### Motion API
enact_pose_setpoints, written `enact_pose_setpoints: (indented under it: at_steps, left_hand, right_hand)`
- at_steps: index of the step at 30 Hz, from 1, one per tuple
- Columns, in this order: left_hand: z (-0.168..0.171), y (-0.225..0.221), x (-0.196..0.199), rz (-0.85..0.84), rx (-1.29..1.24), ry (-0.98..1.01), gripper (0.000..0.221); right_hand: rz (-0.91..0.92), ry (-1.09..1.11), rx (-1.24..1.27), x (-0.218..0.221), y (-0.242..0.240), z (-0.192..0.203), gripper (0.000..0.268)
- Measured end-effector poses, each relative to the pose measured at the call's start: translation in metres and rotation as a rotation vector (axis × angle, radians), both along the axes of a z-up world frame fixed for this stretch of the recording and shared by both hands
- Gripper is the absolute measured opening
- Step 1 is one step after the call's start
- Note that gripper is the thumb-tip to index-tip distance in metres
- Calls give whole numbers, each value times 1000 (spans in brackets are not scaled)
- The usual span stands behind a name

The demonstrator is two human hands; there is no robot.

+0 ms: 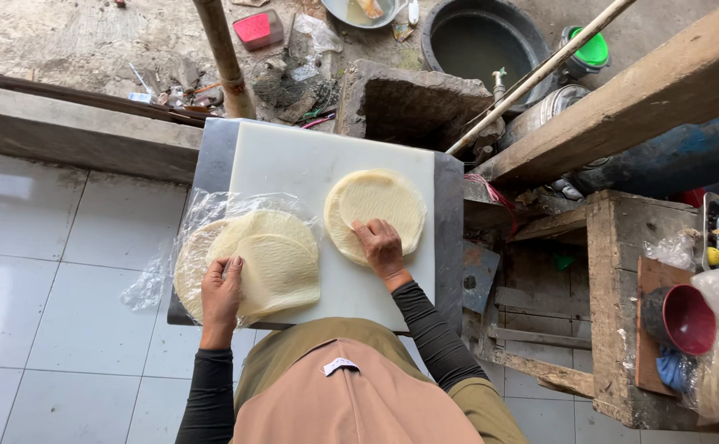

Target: The person separates thin round pastry sheets from a stack and places them onto another stack on a white cutting board by hand.

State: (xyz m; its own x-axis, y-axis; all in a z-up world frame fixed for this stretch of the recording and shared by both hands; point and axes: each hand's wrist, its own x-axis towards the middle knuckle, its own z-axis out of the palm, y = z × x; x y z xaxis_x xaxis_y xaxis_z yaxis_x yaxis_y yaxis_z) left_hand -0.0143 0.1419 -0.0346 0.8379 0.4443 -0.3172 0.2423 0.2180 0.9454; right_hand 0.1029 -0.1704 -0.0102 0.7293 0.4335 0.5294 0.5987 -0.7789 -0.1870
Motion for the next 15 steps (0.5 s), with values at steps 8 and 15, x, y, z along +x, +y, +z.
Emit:
enact_pose_setpoints:
  at_steps: [8,15]
  left_hand:
    - [7,-9,2,-52,144,-40,23]
    - [7,-13,2,-73,119,-16,24]
  right_hand:
    - [78,-25,-65,-12,9,-8,30]
    - [80,-15,-122,-14,9,-7,31]
